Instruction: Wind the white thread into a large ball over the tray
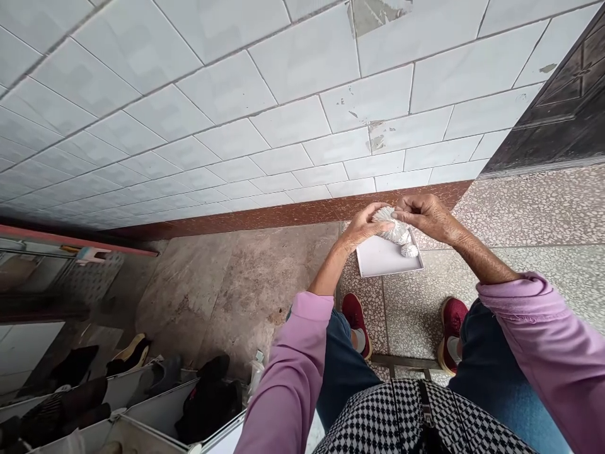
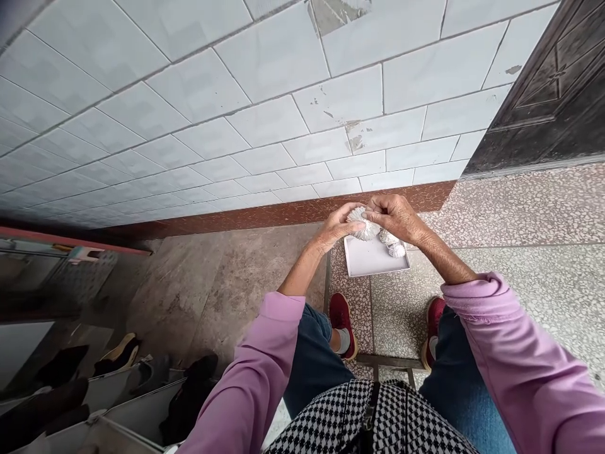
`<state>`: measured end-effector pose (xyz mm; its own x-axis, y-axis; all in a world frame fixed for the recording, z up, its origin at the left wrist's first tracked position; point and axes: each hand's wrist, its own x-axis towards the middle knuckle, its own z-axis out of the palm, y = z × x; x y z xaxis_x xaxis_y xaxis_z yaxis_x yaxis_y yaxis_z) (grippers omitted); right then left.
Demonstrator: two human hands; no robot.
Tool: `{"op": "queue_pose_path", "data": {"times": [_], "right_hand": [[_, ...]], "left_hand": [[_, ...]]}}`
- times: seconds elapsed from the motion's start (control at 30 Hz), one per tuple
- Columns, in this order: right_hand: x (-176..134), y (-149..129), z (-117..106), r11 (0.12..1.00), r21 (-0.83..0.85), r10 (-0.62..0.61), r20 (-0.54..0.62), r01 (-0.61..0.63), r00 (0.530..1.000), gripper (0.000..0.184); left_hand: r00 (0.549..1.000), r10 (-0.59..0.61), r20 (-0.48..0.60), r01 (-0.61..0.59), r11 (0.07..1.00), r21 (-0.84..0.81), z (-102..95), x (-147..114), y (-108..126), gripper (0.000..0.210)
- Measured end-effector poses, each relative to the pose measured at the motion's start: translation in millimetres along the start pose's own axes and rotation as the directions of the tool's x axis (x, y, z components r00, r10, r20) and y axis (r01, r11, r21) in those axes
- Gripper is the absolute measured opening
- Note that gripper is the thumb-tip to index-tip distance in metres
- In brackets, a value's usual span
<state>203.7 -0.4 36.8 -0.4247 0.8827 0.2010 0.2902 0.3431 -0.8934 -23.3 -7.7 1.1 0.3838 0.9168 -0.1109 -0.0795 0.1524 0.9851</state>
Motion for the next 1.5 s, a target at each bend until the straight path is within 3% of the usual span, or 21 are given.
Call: {"op": "queue_pose_path", "data": {"times": [0.1,0.3,0.43,0.6,0.77,0.87,1.03,1.2,1.3,1.4,1.5], "right_hand": [[0.4,3.0,2.9,1.000,0.012,0.017,0.014,-0.017,1.000,0.057],[5.2,12.3,5.2,0.997,0.076,0.014,0.055,-0.018,0.998,0.055],[11.2,20.8,-0.7,0.985,0.168,0.035,0.038,-0.041,0.999,0.054],[19.8,35.6,-6.7,0.972,0.223,0.081,-0.030,-0.072,0.996,0.052],[21.4,39.5,10.4,0.994,0.016,0.110,-0.052,-0.109,0.993,0.044],[15.6,29.8,26.1,0.984,-0.138,0.117,0.044,-0.110,0.992,0.036],[2.2,7.5,34.1,0.996,-0.088,0.020,0.211,-0.002,0.977,0.036],[-1.3,-3.6,17.9,0.995,0.097,-0.009,0.200,-0.010,0.980,0.052],[0.3,-5.5,7.4,0.988,0.157,-0.006,0.125,-0.014,0.992,0.054],[2.1,-5.2,0.9,0.983,0.181,-0.028,0.059,0.016,0.998,0.058],[2.7,-2.3,-1.3,0.983,0.185,-0.018,0.061,0.006,0.998,0.060]], "left_hand": [[1.000,0.009,0.026,-0.009,1.000,0.019,-1.5,-1.0,-1.6,0.066],[0.999,-0.028,-0.042,0.029,0.999,0.028,4.6,-0.8,-6.1,0.063],[0.996,-0.045,-0.075,0.040,0.996,-0.079,12.9,-0.9,-2.7,0.062],[0.997,-0.078,-0.014,0.072,0.963,-0.261,19.1,-1.6,6.6,0.076],[0.993,-0.069,-0.099,0.020,0.901,-0.433,16.2,1.9,10.1,0.075],[0.972,-0.051,-0.231,-0.069,0.872,-0.485,8.4,5.5,7.8,0.065],[0.920,-0.024,-0.392,-0.137,0.916,-0.377,-5.1,10.1,-0.8,0.066],[0.876,0.063,-0.479,-0.137,0.983,-0.121,-6.4,14.4,-7.3,0.080],[0.915,0.061,-0.398,-0.099,0.992,-0.078,-1.8,11.2,-6.6,0.082],[0.976,-0.044,-0.213,0.012,0.989,-0.149,5.1,3.6,-4.5,0.080],[0.990,-0.042,-0.132,0.023,0.989,-0.148,9.1,-0.4,-3.1,0.079]]}}
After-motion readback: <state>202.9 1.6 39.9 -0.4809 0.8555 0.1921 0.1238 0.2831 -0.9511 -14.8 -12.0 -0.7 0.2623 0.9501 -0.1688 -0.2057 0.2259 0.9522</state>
